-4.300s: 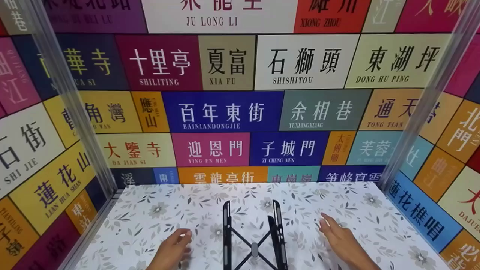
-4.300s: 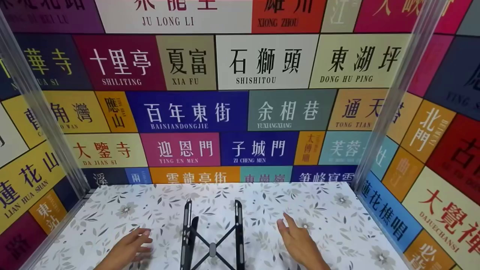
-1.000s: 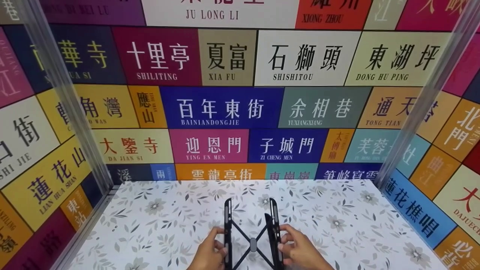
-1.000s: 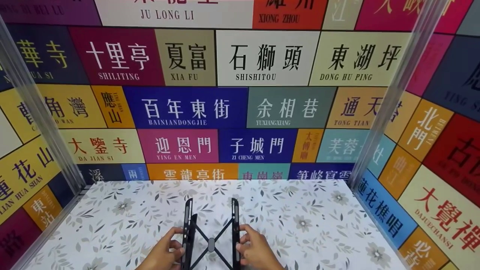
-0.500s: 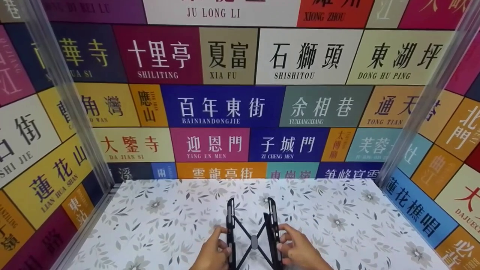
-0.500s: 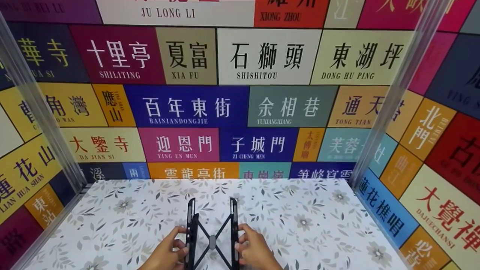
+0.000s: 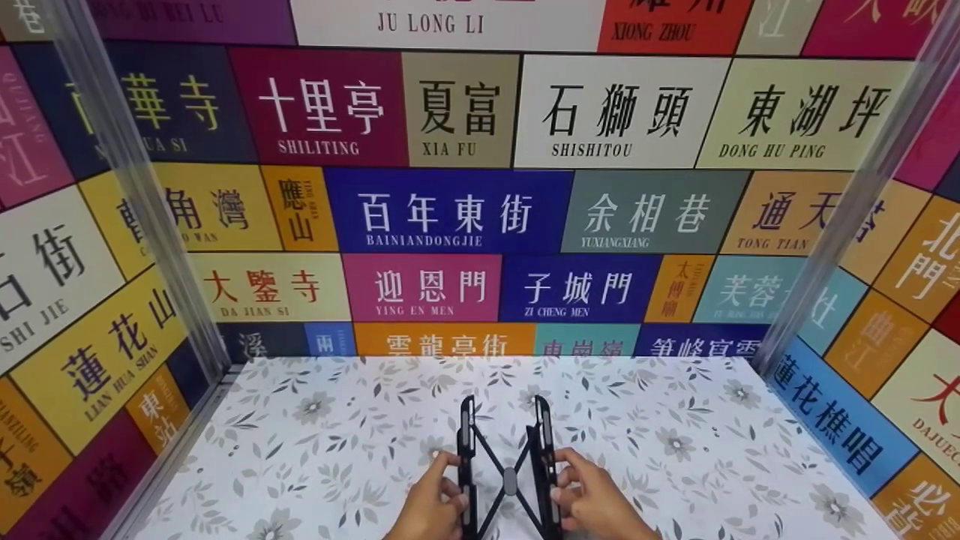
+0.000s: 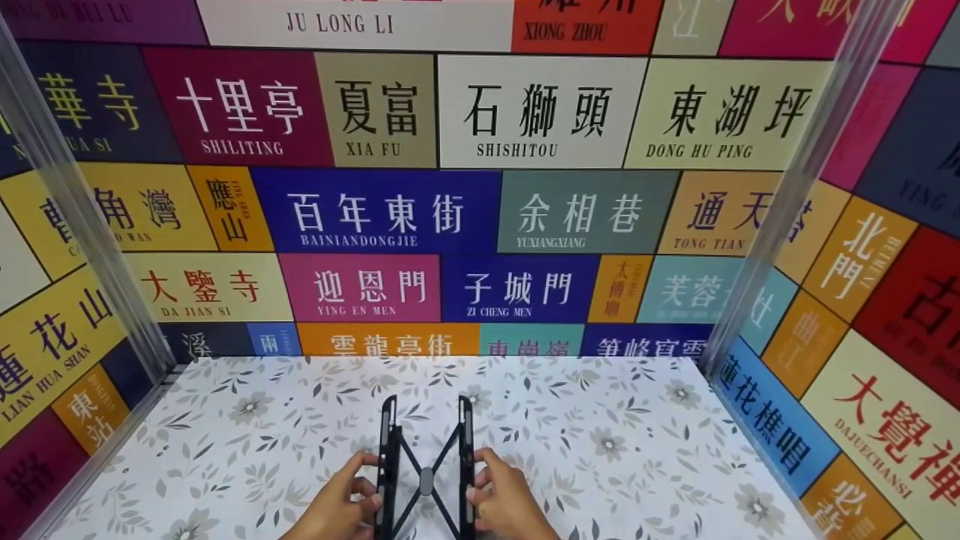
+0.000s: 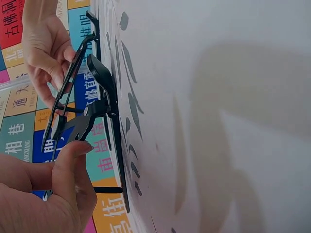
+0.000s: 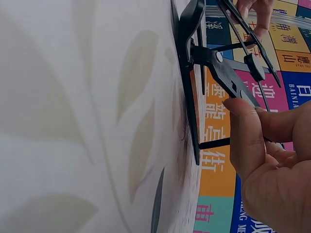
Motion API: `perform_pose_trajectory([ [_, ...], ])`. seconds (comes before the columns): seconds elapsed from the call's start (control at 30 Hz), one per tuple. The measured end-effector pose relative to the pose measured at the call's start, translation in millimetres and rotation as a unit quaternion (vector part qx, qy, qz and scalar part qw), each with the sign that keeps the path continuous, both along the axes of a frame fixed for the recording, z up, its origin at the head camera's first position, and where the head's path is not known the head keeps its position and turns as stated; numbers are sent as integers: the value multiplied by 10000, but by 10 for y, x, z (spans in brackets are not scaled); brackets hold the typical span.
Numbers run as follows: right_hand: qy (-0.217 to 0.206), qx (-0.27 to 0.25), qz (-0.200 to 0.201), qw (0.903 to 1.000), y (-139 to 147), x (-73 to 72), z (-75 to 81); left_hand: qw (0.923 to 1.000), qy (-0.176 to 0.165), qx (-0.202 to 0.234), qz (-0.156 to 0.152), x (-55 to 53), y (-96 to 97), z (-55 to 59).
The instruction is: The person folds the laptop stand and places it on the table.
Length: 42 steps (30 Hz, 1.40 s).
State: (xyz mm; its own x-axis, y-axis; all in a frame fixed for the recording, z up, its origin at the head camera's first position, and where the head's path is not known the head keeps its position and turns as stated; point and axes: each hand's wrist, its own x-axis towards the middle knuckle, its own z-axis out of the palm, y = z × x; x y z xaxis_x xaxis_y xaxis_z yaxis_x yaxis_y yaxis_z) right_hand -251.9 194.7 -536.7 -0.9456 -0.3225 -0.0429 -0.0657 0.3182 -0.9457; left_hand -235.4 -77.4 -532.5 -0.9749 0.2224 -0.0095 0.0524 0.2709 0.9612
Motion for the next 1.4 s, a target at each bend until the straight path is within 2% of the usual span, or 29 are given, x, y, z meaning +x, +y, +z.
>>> perform_pose_trajectory([
  [0.13, 67, 31, -13, 10000, -26, 17, 10, 9999, -74, -61, 36, 6, 14, 3],
  [0.4, 195, 71, -38, 9998, -84, 29, 4, 10000, -3, -71, 24, 21, 50, -4],
  [0.7, 300, -12, -87, 9995, -154, 66, 0, 9999, -23, -96, -101, 24, 97, 0],
  [1.17, 504, 388, -119, 9979, -228, 83, -14, 9999, -61, 51, -105, 41, 172, 2],
  [1.4, 621, 460, -119, 9969, -272, 103, -18, 9997, -204, 106, -130, 47, 203, 0],
])
